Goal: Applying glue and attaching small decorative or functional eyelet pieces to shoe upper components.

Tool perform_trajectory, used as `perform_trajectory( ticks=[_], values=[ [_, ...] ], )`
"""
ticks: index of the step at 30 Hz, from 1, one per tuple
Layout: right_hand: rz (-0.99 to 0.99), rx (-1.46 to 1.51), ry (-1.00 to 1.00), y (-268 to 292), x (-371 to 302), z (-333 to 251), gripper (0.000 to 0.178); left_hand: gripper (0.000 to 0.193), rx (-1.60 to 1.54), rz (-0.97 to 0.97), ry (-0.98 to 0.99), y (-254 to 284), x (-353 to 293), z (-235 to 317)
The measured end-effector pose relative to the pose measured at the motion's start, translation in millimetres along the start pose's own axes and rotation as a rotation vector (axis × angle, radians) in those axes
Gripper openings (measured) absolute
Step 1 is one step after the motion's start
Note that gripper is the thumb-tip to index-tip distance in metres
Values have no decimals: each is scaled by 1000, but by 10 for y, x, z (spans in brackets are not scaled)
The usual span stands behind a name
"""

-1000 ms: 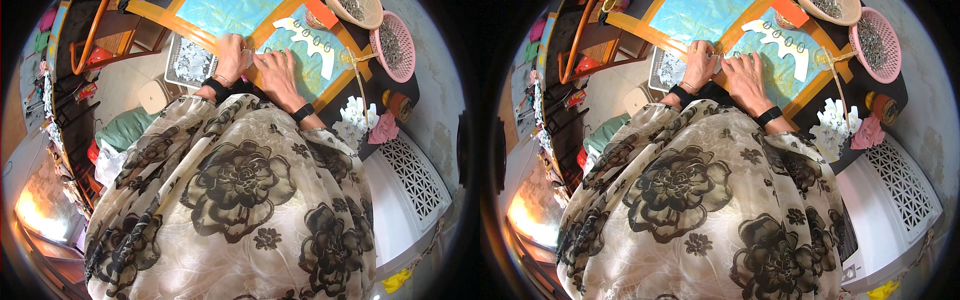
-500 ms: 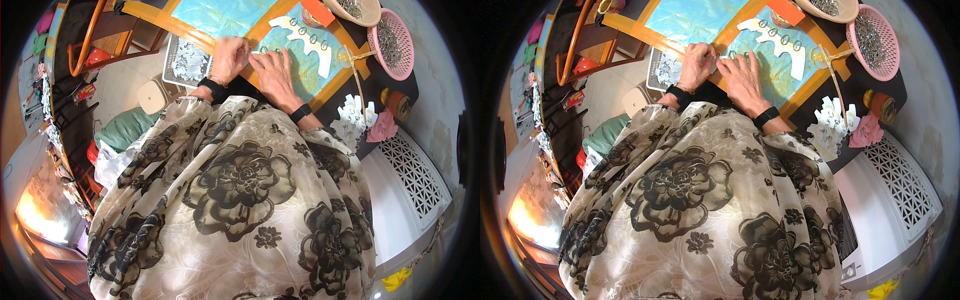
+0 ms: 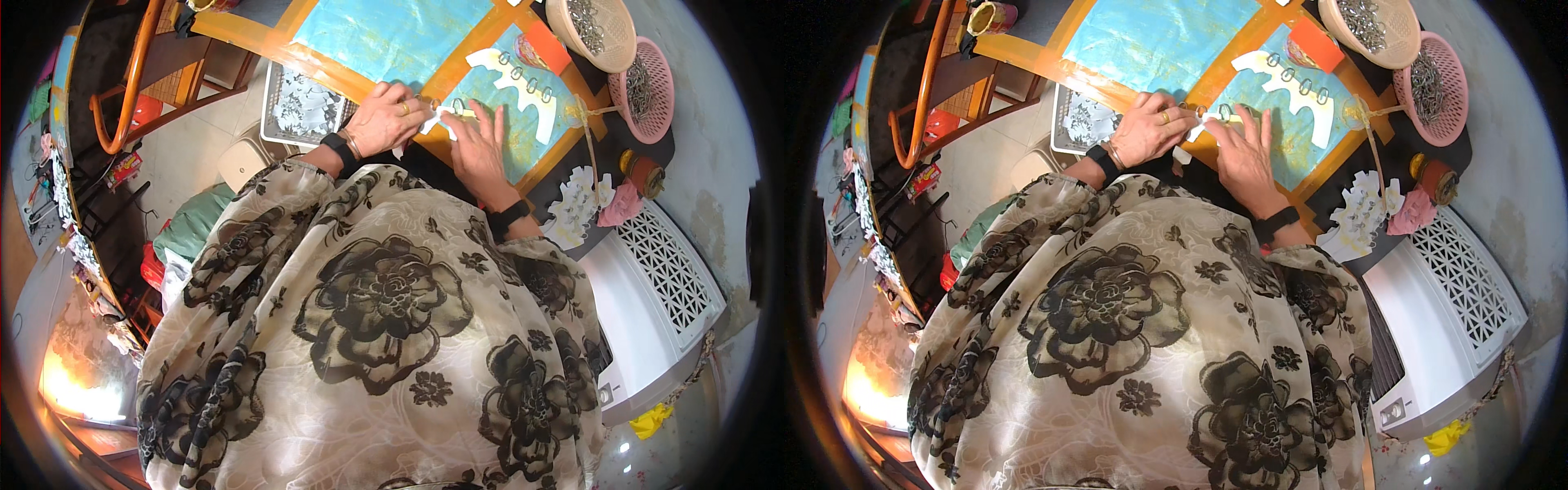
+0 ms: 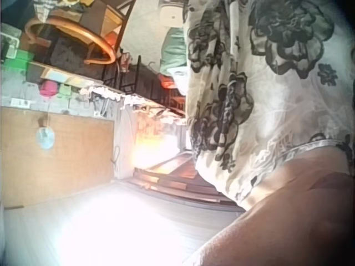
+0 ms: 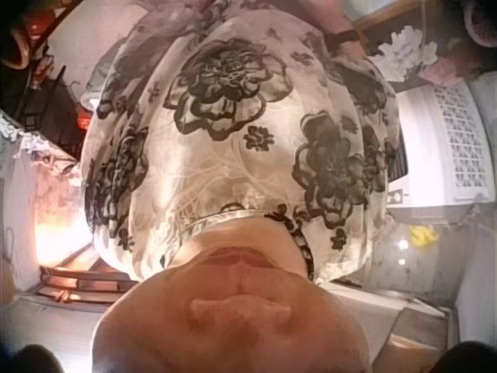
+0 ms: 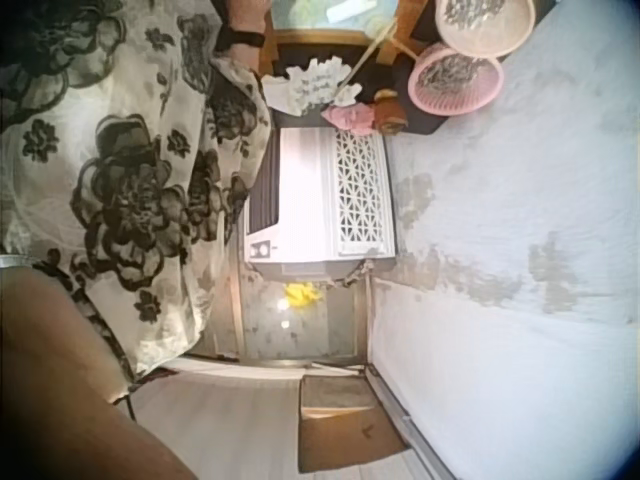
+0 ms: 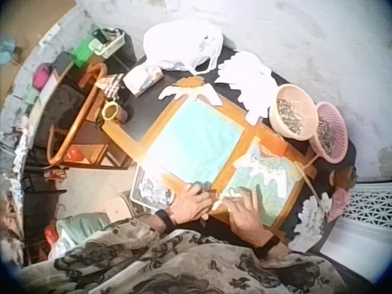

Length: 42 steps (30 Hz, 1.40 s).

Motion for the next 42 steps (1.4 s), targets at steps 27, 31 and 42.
perform_trajectory(
  ticks=[27,31,42],
  values=[
    [211,-171,330,-257,715,-76,7,34,-107,-41,356,-24,31,-477],
    [201,-168,362,-308,769,-38,6,33,-130,-12,391,-97,-6,-573],
    [222,-38,195,-312,745,31,12,23,-45,45,391,-71,-27,-508]
  ],
)
Point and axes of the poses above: each hand's wrist, its own x-axis towards the middle knuckle, its own y-axis out of the back of the hand, z = x × y, the point moved 6 cm from there along x, towards the middle knuckle, and after that the axes turned 2 degrees about x, right-handed, at the moved point
